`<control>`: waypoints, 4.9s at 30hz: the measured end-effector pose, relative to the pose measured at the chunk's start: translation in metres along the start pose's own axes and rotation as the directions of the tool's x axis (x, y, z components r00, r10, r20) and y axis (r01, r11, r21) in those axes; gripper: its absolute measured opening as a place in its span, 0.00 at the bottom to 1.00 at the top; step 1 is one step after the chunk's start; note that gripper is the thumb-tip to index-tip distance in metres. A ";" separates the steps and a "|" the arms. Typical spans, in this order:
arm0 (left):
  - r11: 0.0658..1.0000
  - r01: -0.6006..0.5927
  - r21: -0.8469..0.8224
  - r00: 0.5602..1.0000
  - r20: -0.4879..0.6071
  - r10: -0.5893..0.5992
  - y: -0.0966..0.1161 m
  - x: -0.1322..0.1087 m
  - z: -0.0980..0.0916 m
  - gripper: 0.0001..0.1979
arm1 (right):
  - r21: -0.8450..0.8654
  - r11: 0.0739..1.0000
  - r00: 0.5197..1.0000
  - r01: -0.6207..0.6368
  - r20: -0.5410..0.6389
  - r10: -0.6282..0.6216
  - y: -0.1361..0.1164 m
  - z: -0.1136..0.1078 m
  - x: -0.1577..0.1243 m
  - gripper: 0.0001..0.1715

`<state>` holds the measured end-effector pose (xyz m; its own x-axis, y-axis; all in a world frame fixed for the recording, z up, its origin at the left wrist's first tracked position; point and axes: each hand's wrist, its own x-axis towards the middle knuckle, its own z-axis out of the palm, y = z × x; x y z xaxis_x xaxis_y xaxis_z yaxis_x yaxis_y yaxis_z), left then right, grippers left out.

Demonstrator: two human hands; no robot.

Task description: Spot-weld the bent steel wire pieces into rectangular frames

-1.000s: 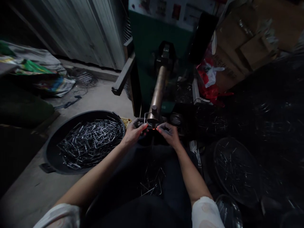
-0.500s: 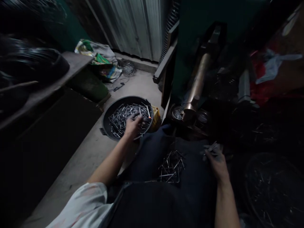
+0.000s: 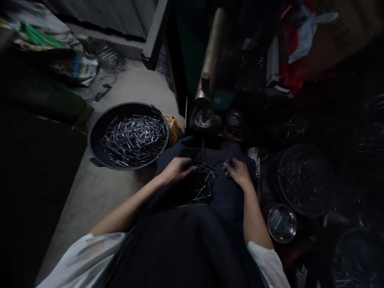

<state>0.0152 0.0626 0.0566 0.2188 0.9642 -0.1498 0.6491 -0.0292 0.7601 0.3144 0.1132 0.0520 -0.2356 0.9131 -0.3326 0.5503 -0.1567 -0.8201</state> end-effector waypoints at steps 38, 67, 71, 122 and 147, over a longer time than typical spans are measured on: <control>0.969 -0.103 0.224 0.995 0.037 0.097 0.042 0.014 -0.003 0.10 | -0.018 0.925 0.925 0.379 0.020 -0.379 -0.043 0.041 -0.021 0.13; 0.385 0.142 -0.912 0.922 -0.019 -0.387 0.029 0.013 -0.012 0.23 | 0.001 0.695 0.694 0.719 -0.045 -0.719 -0.081 0.048 0.006 0.18; 0.335 0.115 -0.935 0.935 -0.012 -0.355 0.032 0.014 -0.008 0.22 | -0.038 0.667 0.668 0.744 -0.005 -0.744 -0.074 0.048 0.013 0.20; 0.184 0.039 -0.982 0.967 -0.009 -0.254 0.050 0.032 -0.021 0.20 | 0.146 0.786 0.797 0.601 -0.030 -0.604 -0.086 0.040 0.032 0.17; 0.184 -0.052 -0.982 0.975 -0.090 -0.204 0.047 0.049 -0.028 0.21 | 0.135 0.756 0.767 0.641 -0.060 -0.639 -0.098 0.033 0.047 0.17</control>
<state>0.0364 0.1157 0.1029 0.0154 0.9697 -0.2440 -0.6074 0.2029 0.7681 0.2226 0.1588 0.1013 -0.4844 0.8229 0.2969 0.1571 0.4157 -0.8958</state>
